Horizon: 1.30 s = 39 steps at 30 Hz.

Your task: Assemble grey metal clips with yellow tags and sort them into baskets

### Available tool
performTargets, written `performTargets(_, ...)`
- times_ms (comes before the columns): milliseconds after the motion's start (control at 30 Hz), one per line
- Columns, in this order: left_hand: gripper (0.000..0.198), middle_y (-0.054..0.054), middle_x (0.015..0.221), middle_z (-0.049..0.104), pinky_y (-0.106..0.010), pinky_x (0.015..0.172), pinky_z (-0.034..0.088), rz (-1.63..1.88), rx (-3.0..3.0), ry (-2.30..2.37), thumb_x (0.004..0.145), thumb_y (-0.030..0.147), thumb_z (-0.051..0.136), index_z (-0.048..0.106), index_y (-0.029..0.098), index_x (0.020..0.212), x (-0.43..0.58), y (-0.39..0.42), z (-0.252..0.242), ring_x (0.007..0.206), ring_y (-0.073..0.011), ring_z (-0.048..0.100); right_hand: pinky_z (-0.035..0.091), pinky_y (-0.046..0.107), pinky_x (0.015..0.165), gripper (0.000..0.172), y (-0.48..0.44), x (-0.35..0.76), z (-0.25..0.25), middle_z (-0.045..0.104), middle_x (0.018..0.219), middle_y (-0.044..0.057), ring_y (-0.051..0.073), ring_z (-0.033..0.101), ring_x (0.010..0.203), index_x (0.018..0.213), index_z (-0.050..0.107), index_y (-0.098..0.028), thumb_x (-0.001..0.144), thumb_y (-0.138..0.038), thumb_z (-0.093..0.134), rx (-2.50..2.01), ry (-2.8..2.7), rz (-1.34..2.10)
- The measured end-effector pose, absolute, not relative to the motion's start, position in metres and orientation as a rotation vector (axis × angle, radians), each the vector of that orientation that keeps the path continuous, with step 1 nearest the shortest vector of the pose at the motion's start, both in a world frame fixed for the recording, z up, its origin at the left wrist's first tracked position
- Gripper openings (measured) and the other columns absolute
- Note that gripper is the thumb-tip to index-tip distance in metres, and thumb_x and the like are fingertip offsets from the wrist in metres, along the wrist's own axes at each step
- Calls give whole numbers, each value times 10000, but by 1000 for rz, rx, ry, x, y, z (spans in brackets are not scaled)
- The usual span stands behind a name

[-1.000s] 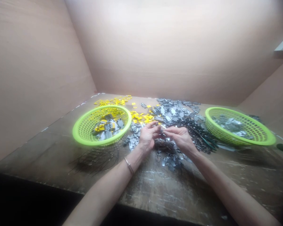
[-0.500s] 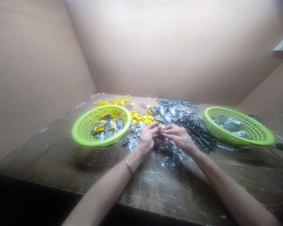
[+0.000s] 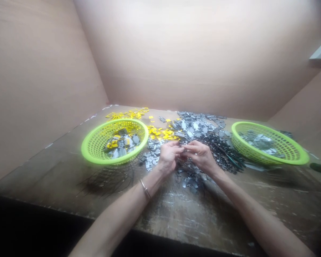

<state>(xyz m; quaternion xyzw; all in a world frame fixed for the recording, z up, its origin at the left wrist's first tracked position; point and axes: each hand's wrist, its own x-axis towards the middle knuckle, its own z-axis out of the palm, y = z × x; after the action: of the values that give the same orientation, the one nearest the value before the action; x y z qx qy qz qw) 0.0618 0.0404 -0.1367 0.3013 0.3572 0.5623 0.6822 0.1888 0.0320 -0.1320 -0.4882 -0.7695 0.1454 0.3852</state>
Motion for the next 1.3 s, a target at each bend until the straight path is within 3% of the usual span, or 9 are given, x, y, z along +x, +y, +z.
performTargets(300, 241, 53, 463, 450, -204, 350, 368, 1272, 725, 971, 442, 5, 514, 451, 110, 649, 69, 34, -137, 347, -69, 437, 406, 243, 574, 305, 34, 193, -147, 600, 700, 18, 136, 532, 611, 827, 637, -219, 574, -389, 615, -1313, -1886, 526)
performTargets(533, 477, 69, 440, 424, -235, 331, 391, 1216, 800, 1025, 464, 2, 469, 446, 130, 923, 65, 36, -123, 329, -81, 425, 399, 233, 602, 274, 34, 205, -114, 580, 812, 31, 123, 522, 687, 870, 629, -220, 624, -334, 587, -1197, -2082, 689)
performTargets(767, 478, 61, 415, 391, -251, 320, 397, 1161, 814, 974, 494, -7, 448, 503, 131, 948, 58, 37, -114, 319, -79, 411, 425, 274, 647, 331, 34, 209, -95, 625, 802, 48, 132, 549, 696, 926, 600, -168, 616, -283, 591, -1165, -1907, 1157)
performTargets(933, 507, 35, 457, 436, -263, 339, 412, 1159, 798, 1032, 505, -10, 461, 509, 135, 988, 51, 46, -121, 329, -82, 436, 433, 288, 622, 262, 37, 225, -88, 637, 757, 57, 143, 557, 657, 842, 629, -157, 637, -306, 564, -1438, -1803, 835)
performTargets(1100, 515, 25, 471, 451, -283, 327, 410, 1141, 811, 1048, 503, -10, 449, 511, 141, 991, 54, 46, -126, 332, -99, 445, 409, 238, 562, 215, 34, 235, -107, 611, 720, 35, 123, 533, 618, 769, 635, -170, 687, -323, 507, -1456, -2152, 609)
performTargets(1300, 491, 50, 437, 407, -260, 334, 408, 1092, 839, 1118, 496, -1, 452, 531, 138, 961, 58, 44, -131, 308, -72, 407, 337, 210, 525, 177, 29, 229, -138, 550, 649, 26, 108, 474, 585, 711, 633, -192, 721, -265, 473, -1498, -2512, 59)
